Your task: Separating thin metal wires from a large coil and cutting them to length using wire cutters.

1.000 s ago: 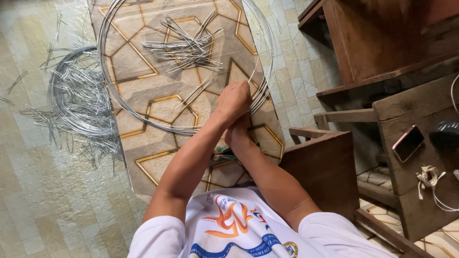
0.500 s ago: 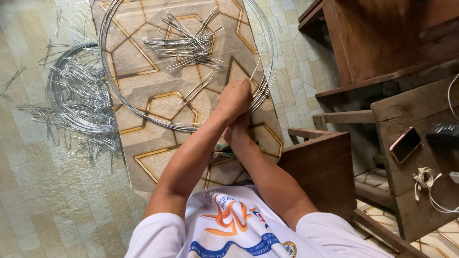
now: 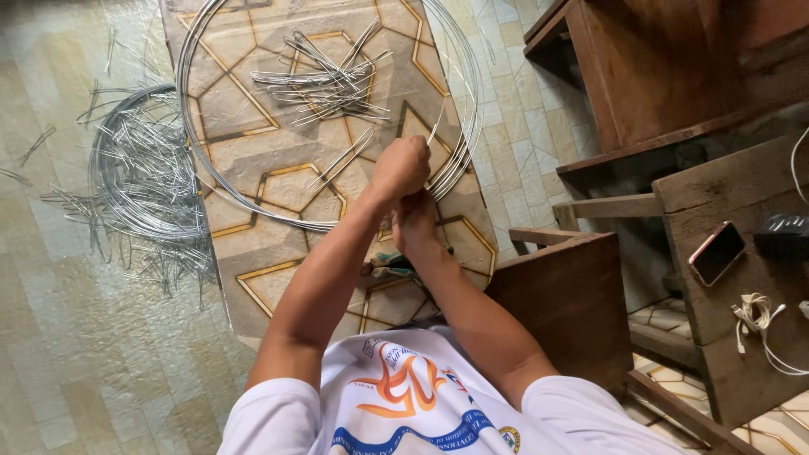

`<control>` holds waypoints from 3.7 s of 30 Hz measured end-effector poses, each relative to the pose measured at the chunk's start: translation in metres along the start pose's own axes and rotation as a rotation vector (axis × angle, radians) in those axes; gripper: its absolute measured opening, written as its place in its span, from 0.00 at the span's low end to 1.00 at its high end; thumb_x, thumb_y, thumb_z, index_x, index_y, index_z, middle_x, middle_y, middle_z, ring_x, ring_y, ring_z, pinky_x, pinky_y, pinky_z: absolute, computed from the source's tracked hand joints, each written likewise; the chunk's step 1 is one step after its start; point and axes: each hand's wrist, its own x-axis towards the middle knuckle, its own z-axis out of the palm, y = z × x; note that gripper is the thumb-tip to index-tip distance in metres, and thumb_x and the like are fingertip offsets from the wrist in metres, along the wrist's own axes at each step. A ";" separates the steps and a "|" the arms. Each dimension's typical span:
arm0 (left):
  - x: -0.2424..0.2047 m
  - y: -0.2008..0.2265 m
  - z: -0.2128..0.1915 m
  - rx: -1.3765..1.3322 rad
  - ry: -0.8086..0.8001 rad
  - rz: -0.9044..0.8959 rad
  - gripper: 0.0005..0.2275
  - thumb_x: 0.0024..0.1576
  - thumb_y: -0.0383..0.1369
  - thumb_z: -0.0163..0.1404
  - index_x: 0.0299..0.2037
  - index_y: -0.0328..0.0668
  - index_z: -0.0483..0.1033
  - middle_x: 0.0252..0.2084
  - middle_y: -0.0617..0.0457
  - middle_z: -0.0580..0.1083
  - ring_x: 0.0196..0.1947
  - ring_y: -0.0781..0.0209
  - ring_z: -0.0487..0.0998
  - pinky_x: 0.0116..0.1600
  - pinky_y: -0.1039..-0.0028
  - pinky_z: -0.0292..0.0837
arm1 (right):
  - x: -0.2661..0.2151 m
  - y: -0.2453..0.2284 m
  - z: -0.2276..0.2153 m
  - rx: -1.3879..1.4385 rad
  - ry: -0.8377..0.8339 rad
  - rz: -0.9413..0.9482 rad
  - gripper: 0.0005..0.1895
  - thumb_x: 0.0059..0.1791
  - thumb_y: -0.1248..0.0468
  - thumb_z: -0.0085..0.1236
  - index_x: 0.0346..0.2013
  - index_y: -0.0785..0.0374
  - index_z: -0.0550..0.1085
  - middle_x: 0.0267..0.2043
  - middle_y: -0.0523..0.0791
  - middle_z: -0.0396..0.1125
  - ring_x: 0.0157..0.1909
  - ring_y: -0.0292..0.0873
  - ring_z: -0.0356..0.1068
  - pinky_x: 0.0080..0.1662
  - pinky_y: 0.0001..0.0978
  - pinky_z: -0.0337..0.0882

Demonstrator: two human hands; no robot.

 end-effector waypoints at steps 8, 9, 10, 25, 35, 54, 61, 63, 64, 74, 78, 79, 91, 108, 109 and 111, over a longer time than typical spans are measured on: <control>-0.016 -0.006 -0.029 0.028 -0.026 -0.032 0.09 0.55 0.34 0.55 0.41 0.40 0.79 0.41 0.35 0.79 0.47 0.33 0.82 0.48 0.46 0.80 | -0.018 -0.085 -0.031 -0.555 0.071 -0.246 0.08 0.47 0.64 0.68 0.38 0.61 0.79 0.31 0.48 0.75 0.29 0.42 0.76 0.27 0.30 0.74; -0.021 -0.009 -0.030 0.049 -0.011 0.021 0.08 0.53 0.32 0.57 0.39 0.40 0.79 0.40 0.34 0.79 0.45 0.32 0.82 0.45 0.45 0.80 | -0.006 -0.097 -0.047 -0.514 0.221 -0.331 0.06 0.51 0.60 0.65 0.38 0.58 0.78 0.30 0.45 0.75 0.28 0.40 0.75 0.24 0.26 0.73; -0.028 -0.008 -0.030 0.048 -0.011 0.023 0.08 0.53 0.32 0.57 0.39 0.40 0.79 0.40 0.34 0.79 0.45 0.32 0.82 0.45 0.45 0.80 | 0.030 -0.099 -0.070 -0.516 0.222 -0.331 0.06 0.51 0.60 0.65 0.38 0.58 0.78 0.30 0.45 0.75 0.28 0.40 0.75 0.24 0.26 0.73; -0.103 -0.031 -0.002 0.234 0.536 0.322 0.05 0.57 0.27 0.47 0.38 0.45 0.77 0.32 0.48 0.72 0.34 0.46 0.79 0.36 0.60 0.73 | 0.186 -0.134 -0.103 -0.085 0.110 0.050 0.08 0.48 0.61 0.63 0.30 0.57 0.71 0.23 0.37 0.63 0.24 0.38 0.67 0.28 0.28 0.67; -0.140 -0.045 -0.031 0.373 0.606 0.306 0.06 0.60 0.30 0.49 0.39 0.52 0.79 0.35 0.55 0.70 0.36 0.56 0.75 0.48 0.63 0.67 | 0.106 -0.046 -0.086 0.164 0.339 -0.228 0.07 0.53 0.62 0.44 0.42 0.56 0.69 0.24 0.36 0.51 0.21 0.34 0.55 0.24 0.27 0.58; -0.133 -0.107 -0.015 -0.061 0.594 0.307 0.06 0.57 0.37 0.60 0.42 0.65 0.81 0.40 0.63 0.72 0.43 0.61 0.77 0.51 0.67 0.62 | -0.016 -0.096 -0.067 -1.402 -0.146 -0.896 0.07 0.54 0.54 0.66 0.44 0.51 0.80 0.37 0.40 0.71 0.43 0.46 0.75 0.49 0.38 0.70; -0.137 -0.106 -0.019 -0.130 0.647 0.333 0.06 0.57 0.36 0.60 0.42 0.63 0.80 0.39 0.63 0.73 0.41 0.62 0.77 0.50 0.70 0.61 | -0.005 -0.068 -0.032 -1.659 -0.192 -1.363 0.12 0.55 0.53 0.62 0.52 0.47 0.79 0.57 0.40 0.69 0.67 0.52 0.58 0.63 0.50 0.53; -0.138 -0.103 -0.023 -0.185 0.652 0.329 0.06 0.58 0.34 0.59 0.42 0.63 0.80 0.38 0.66 0.74 0.38 0.68 0.78 0.49 0.73 0.62 | 0.006 -0.058 -0.041 -1.675 -0.083 -1.338 0.06 0.53 0.51 0.66 0.42 0.42 0.80 0.46 0.34 0.69 0.61 0.45 0.59 0.61 0.49 0.50; -0.139 -0.102 -0.024 -0.186 0.652 0.327 0.06 0.58 0.34 0.59 0.42 0.63 0.80 0.38 0.66 0.74 0.38 0.68 0.78 0.49 0.73 0.62 | 0.007 -0.056 -0.042 -1.676 -0.085 -1.337 0.06 0.53 0.51 0.66 0.42 0.42 0.80 0.46 0.34 0.69 0.61 0.45 0.59 0.61 0.49 0.50; -0.141 -0.098 -0.025 -0.045 0.617 0.429 0.10 0.53 0.36 0.63 0.44 0.57 0.78 0.39 0.58 0.72 0.39 0.57 0.76 0.52 0.67 0.61 | -0.006 -0.058 -0.027 -1.687 -0.320 -1.141 0.09 0.51 0.51 0.66 0.45 0.41 0.79 0.39 0.35 0.68 0.52 0.42 0.66 0.58 0.53 0.50; -0.141 -0.098 -0.021 0.105 0.688 0.432 0.05 0.57 0.37 0.60 0.40 0.59 0.79 0.37 0.60 0.71 0.38 0.60 0.74 0.53 0.68 0.62 | -0.002 -0.053 -0.031 -1.651 -0.296 -1.091 0.07 0.49 0.53 0.69 0.39 0.42 0.78 0.36 0.34 0.69 0.47 0.40 0.68 0.55 0.48 0.53; -0.142 -0.099 -0.022 0.106 0.687 0.428 0.05 0.57 0.37 0.60 0.40 0.59 0.79 0.37 0.60 0.71 0.38 0.60 0.74 0.53 0.68 0.62 | -0.002 -0.051 -0.032 -1.650 -0.300 -1.090 0.07 0.49 0.53 0.69 0.39 0.42 0.78 0.36 0.34 0.69 0.47 0.40 0.68 0.55 0.48 0.53; -0.137 -0.104 -0.018 0.018 0.601 0.386 0.05 0.55 0.35 0.62 0.37 0.57 0.78 0.37 0.59 0.70 0.40 0.56 0.71 0.46 0.68 0.62 | 0.004 -0.041 -0.037 -1.666 -0.216 -1.222 0.11 0.46 0.56 0.69 0.39 0.47 0.75 0.29 0.37 0.61 0.41 0.42 0.64 0.52 0.47 0.54; -0.149 -0.092 -0.039 0.016 0.662 0.455 0.02 0.60 0.35 0.58 0.37 0.58 0.77 0.35 0.60 0.71 0.38 0.59 0.72 0.50 0.69 0.63 | -0.002 -0.056 -0.032 -1.629 -0.353 -1.274 0.04 0.52 0.57 0.65 0.40 0.43 0.77 0.33 0.37 0.68 0.41 0.42 0.71 0.57 0.53 0.52; -0.150 -0.089 -0.039 0.014 0.661 0.455 0.02 0.60 0.35 0.58 0.37 0.58 0.77 0.35 0.60 0.71 0.38 0.59 0.72 0.50 0.69 0.63 | -0.002 -0.055 -0.033 -1.631 -0.353 -1.273 0.04 0.52 0.57 0.65 0.40 0.43 0.77 0.33 0.37 0.68 0.41 0.42 0.71 0.57 0.53 0.52; -0.152 -0.084 -0.042 0.073 0.671 0.472 0.03 0.58 0.35 0.58 0.36 0.58 0.77 0.34 0.61 0.71 0.36 0.59 0.72 0.48 0.68 0.61 | -0.001 -0.053 -0.034 -1.612 -0.362 -1.238 0.05 0.51 0.58 0.65 0.40 0.44 0.78 0.32 0.37 0.69 0.40 0.42 0.72 0.57 0.55 0.52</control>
